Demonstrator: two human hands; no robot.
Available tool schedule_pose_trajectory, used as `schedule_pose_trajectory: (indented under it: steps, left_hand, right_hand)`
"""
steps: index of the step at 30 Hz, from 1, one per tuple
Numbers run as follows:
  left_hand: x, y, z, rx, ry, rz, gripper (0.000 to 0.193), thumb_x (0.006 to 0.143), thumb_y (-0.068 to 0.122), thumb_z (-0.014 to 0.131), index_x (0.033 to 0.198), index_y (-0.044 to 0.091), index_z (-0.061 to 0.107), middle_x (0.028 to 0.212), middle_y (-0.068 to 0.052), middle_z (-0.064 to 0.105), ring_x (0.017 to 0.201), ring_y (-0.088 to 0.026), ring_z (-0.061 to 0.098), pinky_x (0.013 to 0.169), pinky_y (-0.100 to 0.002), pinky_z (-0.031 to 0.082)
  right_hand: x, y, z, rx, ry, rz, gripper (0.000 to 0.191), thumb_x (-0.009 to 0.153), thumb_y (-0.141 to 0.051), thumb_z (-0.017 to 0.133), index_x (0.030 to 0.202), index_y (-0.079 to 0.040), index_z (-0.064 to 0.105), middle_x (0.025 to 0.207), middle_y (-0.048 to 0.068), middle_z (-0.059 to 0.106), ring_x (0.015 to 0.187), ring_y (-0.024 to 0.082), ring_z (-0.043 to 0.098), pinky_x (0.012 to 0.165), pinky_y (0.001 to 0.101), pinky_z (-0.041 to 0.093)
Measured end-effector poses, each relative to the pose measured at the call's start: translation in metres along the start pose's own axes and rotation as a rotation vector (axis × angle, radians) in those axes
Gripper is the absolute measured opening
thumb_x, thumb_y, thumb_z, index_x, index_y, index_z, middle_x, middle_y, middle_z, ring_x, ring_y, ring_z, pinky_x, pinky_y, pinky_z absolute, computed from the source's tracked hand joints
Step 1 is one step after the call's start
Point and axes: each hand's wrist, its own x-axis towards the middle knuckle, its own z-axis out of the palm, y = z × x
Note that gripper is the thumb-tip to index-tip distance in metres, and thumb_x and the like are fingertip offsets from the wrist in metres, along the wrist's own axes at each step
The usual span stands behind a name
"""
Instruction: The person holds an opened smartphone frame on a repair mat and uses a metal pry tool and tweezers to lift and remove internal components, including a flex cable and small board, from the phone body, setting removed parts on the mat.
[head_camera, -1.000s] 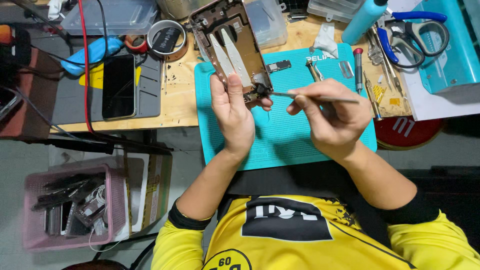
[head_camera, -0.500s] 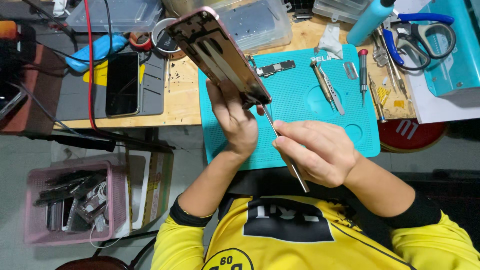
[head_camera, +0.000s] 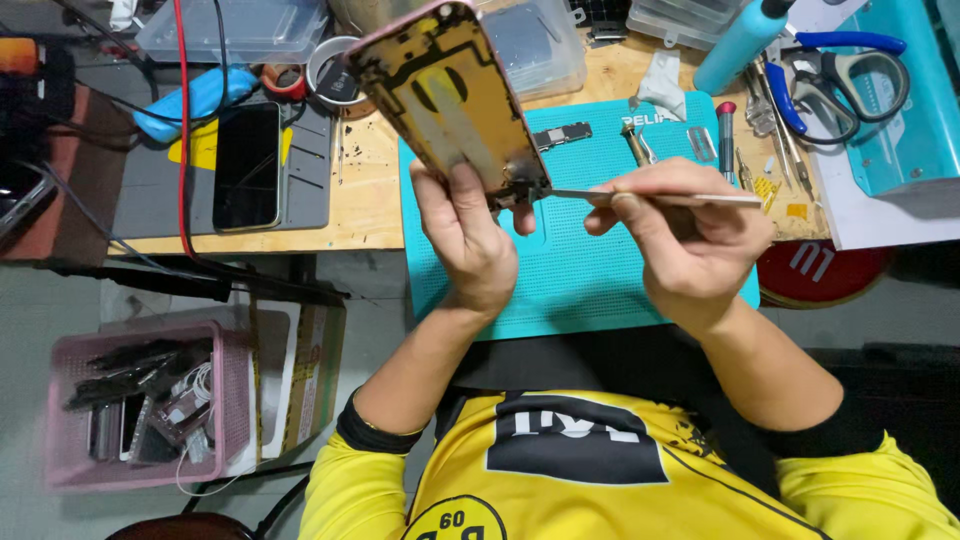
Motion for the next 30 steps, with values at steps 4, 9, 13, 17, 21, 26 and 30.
schedule_pose_trajectory:
  steps: [4, 9, 13, 17, 21, 26, 30]
  left_hand:
    - [0.002, -0.001, 0.006, 0.031, 0.024, -0.013, 0.026, 0.116, 0.03, 0.042, 0.125, 0.006, 0.044, 0.096, -0.007, 0.061, 0.063, -0.013, 0.055, 0.052, -0.026, 0.045]
    - [0.008, -0.009, 0.005, -0.002, -0.025, -0.083, 0.024, 0.118, 0.03, 0.04, 0.119, 0.007, 0.044, 0.091, -0.008, 0.062, 0.059, -0.013, 0.057, 0.051, -0.026, 0.046]
    - [0.011, -0.015, 0.003, -0.009, -0.086, -0.146, 0.025, 0.117, 0.031, 0.038, 0.12, 0.006, 0.045, 0.092, -0.009, 0.064, 0.06, -0.014, 0.059, 0.05, -0.026, 0.047]
    - [0.012, -0.018, 0.004, -0.001, -0.175, -0.208, 0.032, 0.118, 0.032, 0.035, 0.128, 0.005, 0.046, 0.095, -0.009, 0.066, 0.067, -0.013, 0.061, 0.059, -0.026, 0.051]
    - [0.01, -0.019, 0.007, -0.083, -0.258, -0.304, 0.035, 0.115, 0.033, 0.037, 0.134, 0.004, 0.045, 0.104, -0.007, 0.068, 0.079, -0.012, 0.065, 0.07, -0.026, 0.056]
    - [0.008, -0.025, 0.017, 0.132, -0.337, -0.243, 0.04, 0.1, 0.003, 0.067, 0.131, 0.002, 0.042, 0.103, -0.008, 0.067, 0.081, -0.012, 0.066, 0.07, -0.027, 0.058]
    - [0.01, -0.03, 0.019, 0.134, -0.317, -0.323, 0.04, 0.097, -0.004, 0.068, 0.127, 0.001, 0.043, 0.102, -0.008, 0.069, 0.077, -0.01, 0.067, 0.066, -0.025, 0.058]
  right_hand:
    - [0.005, 0.018, -0.005, 0.144, 0.032, 0.162, 0.007, 0.109, 0.009, 0.061, 0.116, 0.008, 0.063, 0.098, 0.017, 0.071, 0.082, 0.021, 0.073, 0.075, 0.031, 0.064]
    - [0.014, 0.038, -0.012, 0.203, 0.046, 0.279, 0.008, 0.108, 0.003, 0.063, 0.114, 0.008, 0.063, 0.1, 0.016, 0.071, 0.086, 0.023, 0.074, 0.079, 0.0349, 0.064]
    - [0.015, 0.045, -0.018, 0.285, 0.073, 0.326, 0.01, 0.107, 0.0, 0.064, 0.114, 0.007, 0.063, 0.097, 0.014, 0.071, 0.084, 0.022, 0.074, 0.077, 0.0343, 0.063]
    - [0.014, 0.047, -0.03, 0.231, 0.07, 0.303, 0.009, 0.108, -0.001, 0.064, 0.114, 0.007, 0.063, 0.099, 0.014, 0.071, 0.086, 0.022, 0.074, 0.079, 0.0349, 0.064]
    - [0.013, 0.049, -0.043, 0.254, 0.117, 0.349, 0.008, 0.107, 0.0, 0.065, 0.112, 0.007, 0.065, 0.098, 0.015, 0.072, 0.085, 0.021, 0.074, 0.078, 0.0344, 0.064]
    - [0.01, 0.058, -0.053, 0.289, 0.168, 0.432, 0.008, 0.104, 0.003, 0.068, 0.11, 0.008, 0.067, 0.095, 0.014, 0.072, 0.08, 0.019, 0.072, 0.074, 0.0328, 0.063]
    - [0.003, 0.062, -0.055, 0.331, 0.187, 0.44, 0.006, 0.105, 0.002, 0.067, 0.109, 0.007, 0.067, 0.093, 0.013, 0.071, 0.078, 0.017, 0.071, 0.072, 0.0301, 0.061]
